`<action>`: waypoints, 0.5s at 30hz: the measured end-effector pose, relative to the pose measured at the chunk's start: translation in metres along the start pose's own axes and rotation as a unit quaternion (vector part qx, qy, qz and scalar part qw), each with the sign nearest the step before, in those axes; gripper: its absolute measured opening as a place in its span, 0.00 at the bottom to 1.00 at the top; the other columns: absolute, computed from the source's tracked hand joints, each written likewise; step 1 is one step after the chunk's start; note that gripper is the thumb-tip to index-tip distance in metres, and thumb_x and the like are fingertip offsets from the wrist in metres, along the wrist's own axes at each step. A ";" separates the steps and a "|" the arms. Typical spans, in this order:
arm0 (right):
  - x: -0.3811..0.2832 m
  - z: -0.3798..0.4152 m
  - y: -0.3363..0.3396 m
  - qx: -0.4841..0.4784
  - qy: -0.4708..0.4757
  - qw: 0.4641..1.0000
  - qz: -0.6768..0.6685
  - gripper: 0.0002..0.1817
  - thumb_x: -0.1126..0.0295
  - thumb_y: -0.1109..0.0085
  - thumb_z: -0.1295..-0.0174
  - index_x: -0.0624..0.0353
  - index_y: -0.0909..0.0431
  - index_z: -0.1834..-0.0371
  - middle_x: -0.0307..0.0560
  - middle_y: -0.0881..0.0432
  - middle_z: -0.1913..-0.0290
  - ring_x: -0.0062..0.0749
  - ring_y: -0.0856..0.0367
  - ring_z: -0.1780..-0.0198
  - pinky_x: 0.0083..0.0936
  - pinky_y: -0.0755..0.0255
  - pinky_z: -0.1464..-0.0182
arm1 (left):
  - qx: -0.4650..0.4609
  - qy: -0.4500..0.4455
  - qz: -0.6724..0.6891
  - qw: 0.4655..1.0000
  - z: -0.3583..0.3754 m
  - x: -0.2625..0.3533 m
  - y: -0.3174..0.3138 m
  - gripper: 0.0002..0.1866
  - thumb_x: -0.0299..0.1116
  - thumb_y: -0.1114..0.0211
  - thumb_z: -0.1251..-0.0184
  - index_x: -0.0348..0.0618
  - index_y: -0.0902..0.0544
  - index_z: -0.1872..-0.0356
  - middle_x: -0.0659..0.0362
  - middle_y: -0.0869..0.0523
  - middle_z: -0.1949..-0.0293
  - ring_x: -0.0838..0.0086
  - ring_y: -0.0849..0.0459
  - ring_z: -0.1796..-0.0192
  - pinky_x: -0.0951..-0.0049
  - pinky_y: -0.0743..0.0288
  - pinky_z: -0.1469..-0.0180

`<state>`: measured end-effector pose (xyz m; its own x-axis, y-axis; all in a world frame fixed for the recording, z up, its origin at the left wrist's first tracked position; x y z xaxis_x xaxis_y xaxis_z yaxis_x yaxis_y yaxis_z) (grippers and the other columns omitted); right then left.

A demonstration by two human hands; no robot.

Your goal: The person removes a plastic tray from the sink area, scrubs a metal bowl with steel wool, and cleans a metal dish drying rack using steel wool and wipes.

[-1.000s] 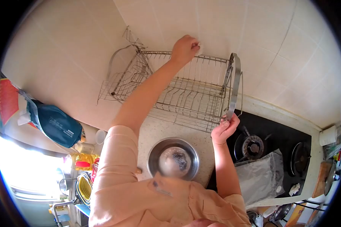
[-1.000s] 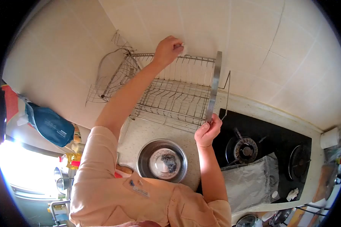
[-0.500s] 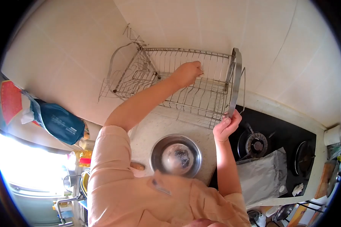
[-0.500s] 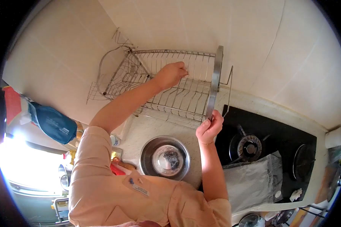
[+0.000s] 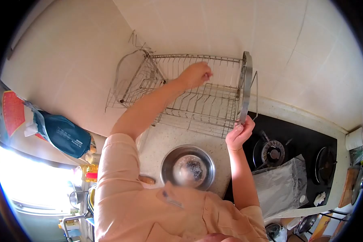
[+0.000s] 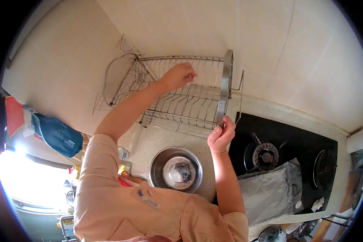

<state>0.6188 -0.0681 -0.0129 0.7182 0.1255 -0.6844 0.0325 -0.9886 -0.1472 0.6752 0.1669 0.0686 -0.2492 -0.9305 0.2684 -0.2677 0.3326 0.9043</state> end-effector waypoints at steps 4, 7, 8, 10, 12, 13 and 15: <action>-0.008 -0.003 -0.002 0.005 0.005 1.000 -0.008 0.24 0.54 0.56 0.34 0.70 0.34 0.54 0.52 0.24 0.67 0.30 0.25 0.72 0.24 0.30 0.69 | -0.117 0.003 -0.011 0.993 0.003 0.002 -0.012 0.10 0.24 0.32 0.53 0.38 0.17 0.67 0.54 0.20 0.70 0.69 0.19 0.67 0.71 0.26 0.64; -0.006 -0.006 0.000 -0.009 0.006 1.000 -0.013 0.23 0.55 0.55 0.34 0.70 0.34 0.54 0.52 0.24 0.68 0.31 0.25 0.72 0.24 0.30 0.69 | -0.170 0.082 0.096 0.977 -0.007 -0.005 -0.007 0.11 0.24 0.31 0.54 0.37 0.17 0.66 0.55 0.18 0.70 0.69 0.19 0.67 0.71 0.27 0.64; -0.003 -0.006 0.000 -0.015 0.000 1.000 -0.014 0.23 0.56 0.55 0.34 0.70 0.34 0.54 0.52 0.24 0.68 0.31 0.24 0.72 0.24 0.30 0.69 | -0.131 0.108 0.120 0.978 -0.008 -0.006 0.002 0.11 0.24 0.31 0.54 0.37 0.17 0.66 0.54 0.18 0.70 0.69 0.19 0.67 0.72 0.27 0.63; -0.003 0.001 0.001 -0.015 -0.014 1.000 -0.008 0.23 0.56 0.55 0.34 0.70 0.34 0.54 0.51 0.24 0.69 0.31 0.24 0.72 0.24 0.29 0.69 | -0.094 0.108 0.125 0.982 -0.001 -0.005 0.003 0.11 0.24 0.30 0.55 0.37 0.17 0.66 0.54 0.17 0.70 0.69 0.18 0.67 0.72 0.26 0.63; -0.003 -0.003 0.000 -0.005 -0.014 1.000 0.001 0.23 0.56 0.54 0.35 0.70 0.34 0.54 0.51 0.23 0.69 0.31 0.24 0.73 0.23 0.29 0.69 | -0.079 0.053 0.084 0.992 0.007 -0.003 -0.009 0.11 0.24 0.30 0.54 0.37 0.17 0.66 0.54 0.16 0.69 0.70 0.18 0.67 0.73 0.26 0.63; -0.003 -0.004 -0.001 -0.005 -0.014 1.000 0.000 0.23 0.56 0.54 0.35 0.70 0.34 0.53 0.51 0.23 0.69 0.31 0.24 0.73 0.23 0.30 0.69 | -0.118 0.053 0.080 0.988 0.011 -0.005 -0.017 0.11 0.26 0.31 0.52 0.38 0.16 0.65 0.54 0.16 0.67 0.70 0.18 0.66 0.73 0.26 0.62; -0.004 -0.003 0.000 -0.006 -0.018 1.000 -0.002 0.24 0.55 0.53 0.36 0.70 0.34 0.53 0.52 0.23 0.68 0.32 0.24 0.73 0.23 0.30 0.69 | -0.196 0.053 0.075 0.976 0.025 -0.008 -0.029 0.10 0.30 0.33 0.47 0.40 0.16 0.63 0.55 0.16 0.63 0.69 0.18 0.64 0.74 0.26 0.61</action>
<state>0.6179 -0.0689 -0.0086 0.6929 0.1312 -0.7090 0.0430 -0.9891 -0.1411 0.6617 0.1685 0.0319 -0.1546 -0.8938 0.4210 0.1453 0.4009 0.9045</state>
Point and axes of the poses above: each hand's wrist, its own z-axis away from the middle knuckle, its own y-axis out of the back of the hand, x = y × z, the point moved 9 cm from there along -z, towards the middle knuckle
